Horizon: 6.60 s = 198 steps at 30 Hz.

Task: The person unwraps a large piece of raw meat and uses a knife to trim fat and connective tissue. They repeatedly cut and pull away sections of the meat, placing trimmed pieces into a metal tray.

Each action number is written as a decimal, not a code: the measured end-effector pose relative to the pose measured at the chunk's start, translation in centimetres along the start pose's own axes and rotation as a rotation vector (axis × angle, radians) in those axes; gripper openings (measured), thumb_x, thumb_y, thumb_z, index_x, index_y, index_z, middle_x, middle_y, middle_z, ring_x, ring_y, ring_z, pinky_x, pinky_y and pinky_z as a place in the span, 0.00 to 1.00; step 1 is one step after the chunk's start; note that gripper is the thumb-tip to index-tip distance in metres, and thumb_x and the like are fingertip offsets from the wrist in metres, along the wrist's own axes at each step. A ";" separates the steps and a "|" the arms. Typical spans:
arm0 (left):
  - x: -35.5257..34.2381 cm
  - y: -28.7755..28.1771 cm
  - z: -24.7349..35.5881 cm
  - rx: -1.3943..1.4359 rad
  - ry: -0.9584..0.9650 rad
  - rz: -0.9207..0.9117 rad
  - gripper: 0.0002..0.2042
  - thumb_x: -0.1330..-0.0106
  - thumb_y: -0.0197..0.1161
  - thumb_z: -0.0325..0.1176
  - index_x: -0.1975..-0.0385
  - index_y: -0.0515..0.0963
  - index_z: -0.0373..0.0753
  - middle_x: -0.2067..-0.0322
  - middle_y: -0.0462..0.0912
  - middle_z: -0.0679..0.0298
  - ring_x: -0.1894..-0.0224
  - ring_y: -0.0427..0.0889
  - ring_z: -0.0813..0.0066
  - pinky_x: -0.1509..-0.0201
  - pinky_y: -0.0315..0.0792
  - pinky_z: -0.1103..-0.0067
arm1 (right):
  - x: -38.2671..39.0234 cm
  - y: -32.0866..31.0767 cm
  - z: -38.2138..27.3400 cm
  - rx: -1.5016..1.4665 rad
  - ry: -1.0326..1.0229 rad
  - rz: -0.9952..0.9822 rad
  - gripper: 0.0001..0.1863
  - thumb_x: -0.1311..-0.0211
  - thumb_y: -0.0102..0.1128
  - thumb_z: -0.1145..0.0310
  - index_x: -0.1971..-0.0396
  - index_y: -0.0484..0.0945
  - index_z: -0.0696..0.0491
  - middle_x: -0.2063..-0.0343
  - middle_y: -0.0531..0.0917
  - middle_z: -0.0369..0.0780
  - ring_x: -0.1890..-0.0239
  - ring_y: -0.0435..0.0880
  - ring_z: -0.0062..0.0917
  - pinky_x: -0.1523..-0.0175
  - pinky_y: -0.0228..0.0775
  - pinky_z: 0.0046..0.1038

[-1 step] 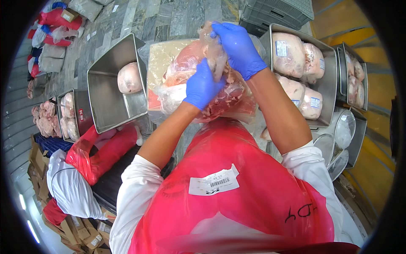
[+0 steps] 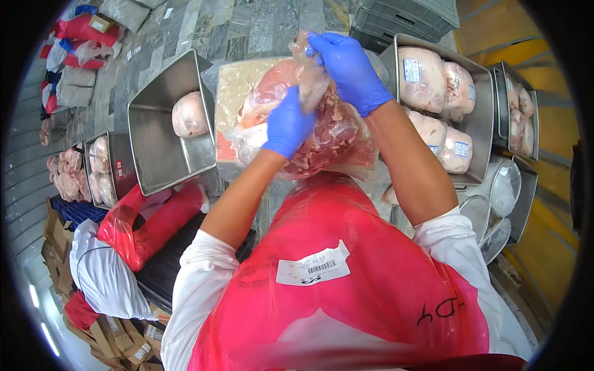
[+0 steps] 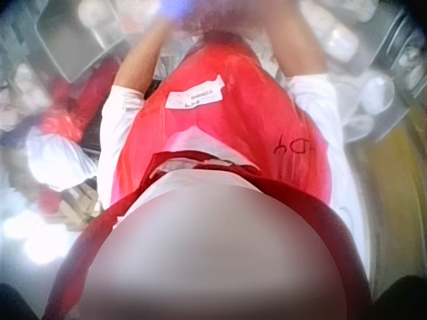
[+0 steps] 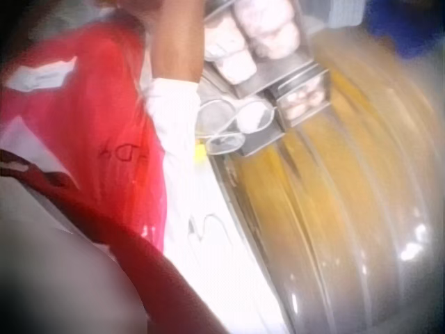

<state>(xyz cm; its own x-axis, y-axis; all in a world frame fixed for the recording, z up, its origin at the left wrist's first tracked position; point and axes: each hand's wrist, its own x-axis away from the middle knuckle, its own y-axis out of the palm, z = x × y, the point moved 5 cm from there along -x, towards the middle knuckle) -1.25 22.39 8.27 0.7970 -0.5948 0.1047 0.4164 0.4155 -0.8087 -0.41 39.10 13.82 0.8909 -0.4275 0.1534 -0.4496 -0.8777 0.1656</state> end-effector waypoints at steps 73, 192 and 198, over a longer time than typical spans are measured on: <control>4.9 -3.8 -12.8 0.526 0.010 0.029 0.44 0.41 0.67 0.26 0.23 0.52 0.49 0.79 0.76 0.57 0.76 0.79 0.60 0.67 0.74 0.67 | -3.5 12.6 -9.8 -0.452 0.267 -0.232 0.28 0.25 0.50 0.48 0.86 0.58 0.42 0.85 0.57 0.29 0.79 0.57 0.21 0.72 0.52 0.26; -9.6 -1.9 -4.4 -0.518 0.277 0.006 0.32 0.38 0.66 0.54 0.46 0.76 0.31 0.49 0.76 0.35 0.46 0.77 0.38 0.39 0.70 0.59 | 16.2 3.9 23.7 -1.107 0.304 0.418 0.12 0.39 0.61 0.58 0.67 0.83 0.52 0.72 0.79 0.37 0.76 0.75 0.25 0.71 0.71 0.27; -9.4 -2.4 -6.6 -0.487 0.196 0.008 0.27 0.40 0.63 0.46 0.50 0.76 0.27 0.57 0.84 0.38 0.53 0.84 0.41 0.47 0.74 0.59 | 15.6 -1.5 23.0 -0.796 -0.190 0.468 0.08 0.32 0.55 0.69 0.60 0.81 0.55 0.68 0.78 0.35 0.66 0.76 0.22 0.65 0.71 0.23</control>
<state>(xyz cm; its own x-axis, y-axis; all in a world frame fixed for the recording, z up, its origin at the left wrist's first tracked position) -12.61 22.49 5.38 0.6830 -0.7300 0.0248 0.1219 0.0805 -0.9893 15.69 28.79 -6.40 0.5728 -0.7888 0.2231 -0.6131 -0.2316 0.7553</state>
